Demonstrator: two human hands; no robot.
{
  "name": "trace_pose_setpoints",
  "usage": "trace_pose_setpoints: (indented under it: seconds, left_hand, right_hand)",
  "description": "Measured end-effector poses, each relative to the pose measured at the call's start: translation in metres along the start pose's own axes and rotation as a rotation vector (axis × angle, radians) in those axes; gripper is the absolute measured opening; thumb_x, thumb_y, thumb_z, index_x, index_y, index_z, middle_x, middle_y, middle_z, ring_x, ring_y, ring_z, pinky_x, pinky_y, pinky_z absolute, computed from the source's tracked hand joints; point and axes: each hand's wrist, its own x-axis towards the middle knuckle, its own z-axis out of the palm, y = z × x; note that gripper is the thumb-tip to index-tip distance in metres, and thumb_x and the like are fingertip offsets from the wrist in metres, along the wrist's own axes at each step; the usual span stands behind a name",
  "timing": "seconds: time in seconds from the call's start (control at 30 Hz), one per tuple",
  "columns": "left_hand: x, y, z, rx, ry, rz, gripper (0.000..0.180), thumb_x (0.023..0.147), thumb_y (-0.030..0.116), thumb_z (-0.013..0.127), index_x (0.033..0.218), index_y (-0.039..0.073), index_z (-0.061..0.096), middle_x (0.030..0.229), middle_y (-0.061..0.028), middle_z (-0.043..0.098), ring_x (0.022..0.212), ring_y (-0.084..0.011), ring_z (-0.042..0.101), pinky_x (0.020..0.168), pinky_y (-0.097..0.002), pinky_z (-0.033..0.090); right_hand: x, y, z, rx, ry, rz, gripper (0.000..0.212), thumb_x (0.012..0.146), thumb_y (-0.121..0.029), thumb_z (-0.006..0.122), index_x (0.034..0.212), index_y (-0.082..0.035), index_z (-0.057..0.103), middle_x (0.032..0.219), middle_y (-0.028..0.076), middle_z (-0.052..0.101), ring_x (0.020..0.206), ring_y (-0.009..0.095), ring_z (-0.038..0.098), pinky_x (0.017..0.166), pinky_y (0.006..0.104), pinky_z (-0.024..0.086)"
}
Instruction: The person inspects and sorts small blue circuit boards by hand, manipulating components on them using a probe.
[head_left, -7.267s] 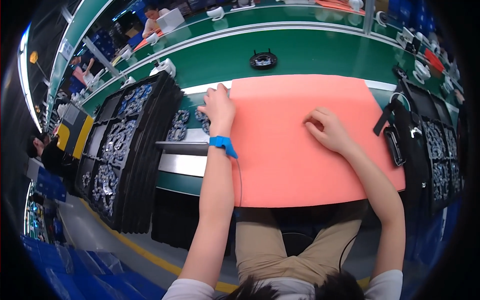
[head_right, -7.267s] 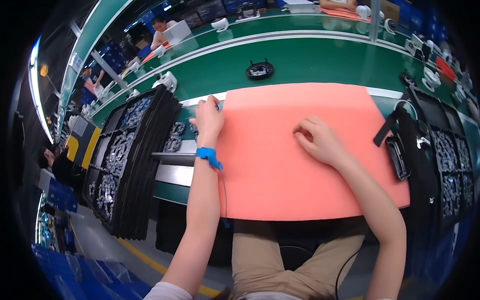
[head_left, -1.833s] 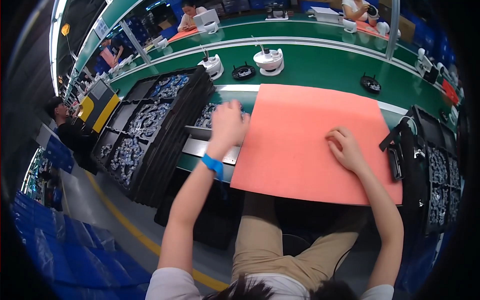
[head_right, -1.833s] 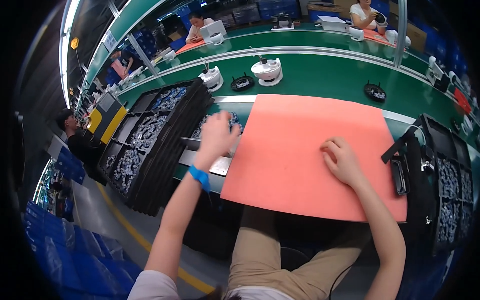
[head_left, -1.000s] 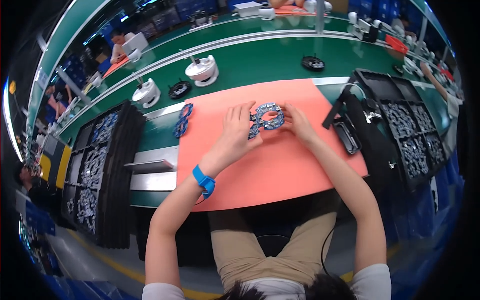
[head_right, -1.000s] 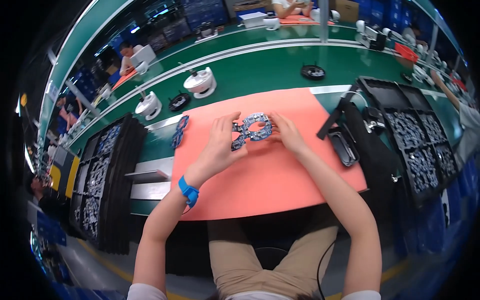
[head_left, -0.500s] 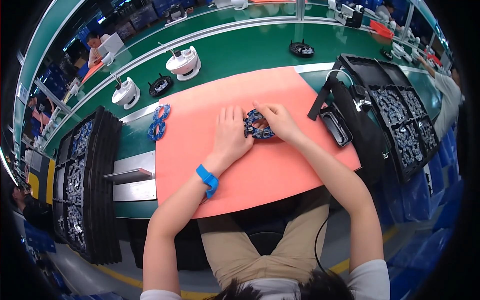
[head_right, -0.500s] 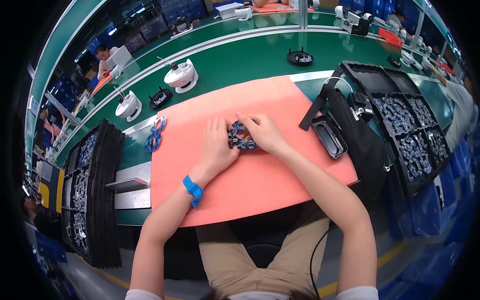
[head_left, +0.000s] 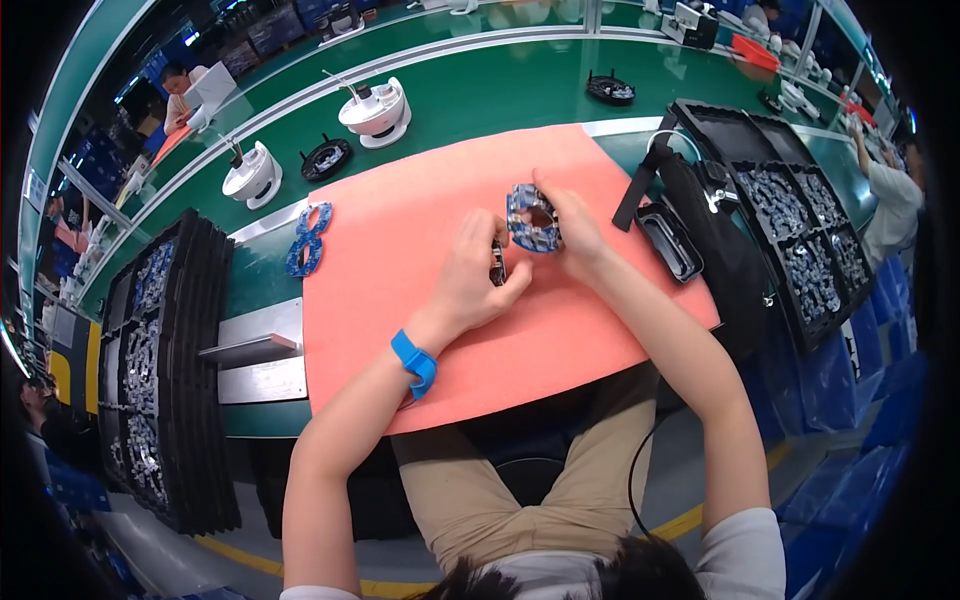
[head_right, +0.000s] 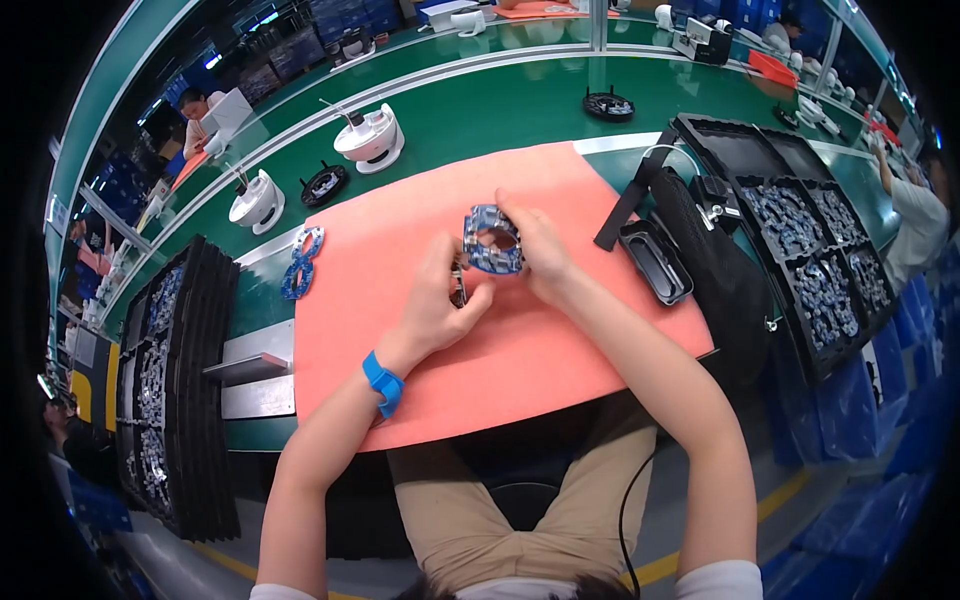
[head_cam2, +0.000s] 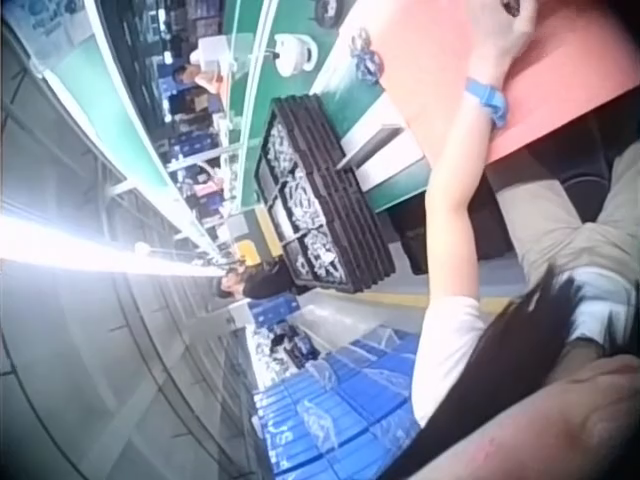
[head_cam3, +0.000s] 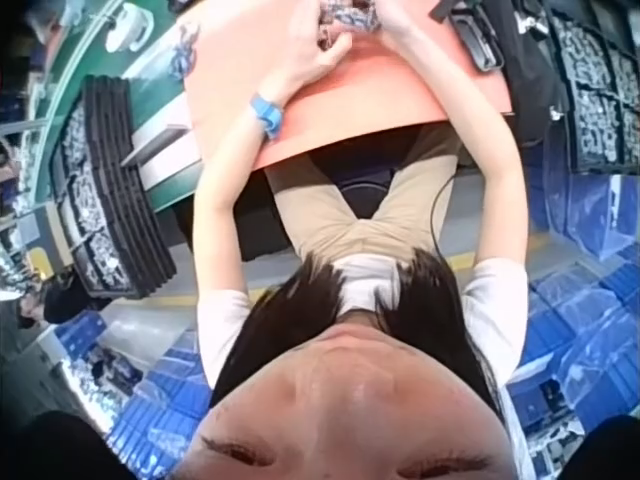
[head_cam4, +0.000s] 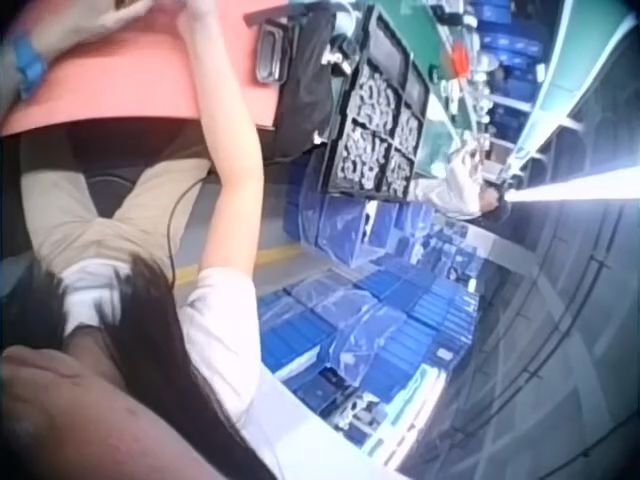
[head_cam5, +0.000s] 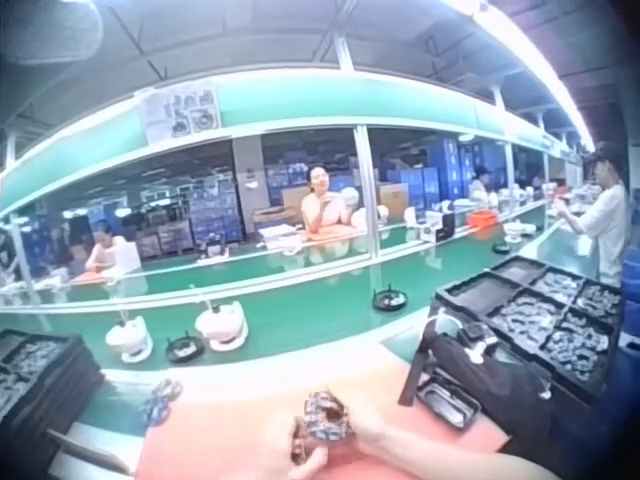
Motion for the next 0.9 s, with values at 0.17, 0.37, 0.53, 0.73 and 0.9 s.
trace_pose_setpoints:
  seconds: [0.17, 0.37, 0.53, 0.73, 0.9]
  left_hand:
    - [-0.001, -0.01, 0.01, -0.382, -0.093, -0.124, 0.028, 0.09, 0.02, 0.051, 0.107, -0.002, 0.048, 0.097, -0.0158, 0.048, 0.092, -0.0308, 0.046, 0.084, -0.036, 0.037]
    - [-0.006, -0.011, 0.016, -0.615, -0.096, -0.189, 0.028, 0.091, 0.017, 0.05, 0.113, 0.0, 0.048, 0.107, -0.0143, 0.045, 0.101, -0.0273, 0.045, 0.09, -0.0329, 0.034]
    - [-0.008, 0.0, 0.004, -0.294, -0.224, -0.053, 0.02, 0.091, 0.01, 0.048, 0.109, 0.002, 0.049, 0.105, -0.0088, 0.046, 0.09, -0.0162, 0.046, 0.081, -0.0281, 0.038]
    - [-0.002, -0.008, -0.005, -0.549, 0.058, -0.564, 0.021, 0.096, 0.028, 0.04, 0.103, 0.01, 0.047, 0.081, 0.0033, 0.046, 0.065, -0.0024, 0.04, 0.049, -0.0178, 0.033]
    - [-0.002, -0.002, -0.001, -0.508, -0.17, -0.476, 0.015, 0.095, 0.019, 0.041, 0.105, 0.008, 0.039, 0.08, 0.0012, 0.039, 0.064, -0.0057, 0.038, 0.055, -0.0205, 0.035]
  right_hand:
    - [0.003, 0.004, -0.004, -0.305, -0.006, -0.188, 0.046, 0.095, -0.041, 0.04, 0.084, -0.002, 0.062, 0.073, 0.003, 0.061, 0.063, 0.008, 0.055, 0.059, 0.0215, 0.045]
    - [0.004, 0.001, -0.014, -0.24, -0.157, 0.009, 0.034, 0.094, -0.034, 0.04, 0.078, -0.01, 0.057, 0.067, -0.002, 0.055, 0.052, 0.007, 0.047, 0.044, 0.0204, 0.035]
    - [0.001, -0.003, -0.013, 0.056, -0.425, 0.296, 0.046, 0.096, -0.04, 0.037, 0.059, -0.013, 0.038, 0.053, -0.003, 0.036, 0.051, 0.009, 0.036, 0.051, 0.0233, 0.032]
    - [-0.006, -0.017, -0.012, -0.254, -0.37, -0.165, 0.02, 0.086, -0.021, 0.06, 0.099, -0.008, 0.052, 0.088, 0.002, 0.052, 0.074, 0.01, 0.053, 0.069, 0.0251, 0.044]
    - [-0.005, -0.026, -0.032, -0.291, -0.106, -0.415, 0.041, 0.079, -0.006, 0.065, 0.117, -0.001, 0.049, 0.077, 0.001, 0.059, 0.068, 0.008, 0.056, 0.062, 0.023, 0.046]
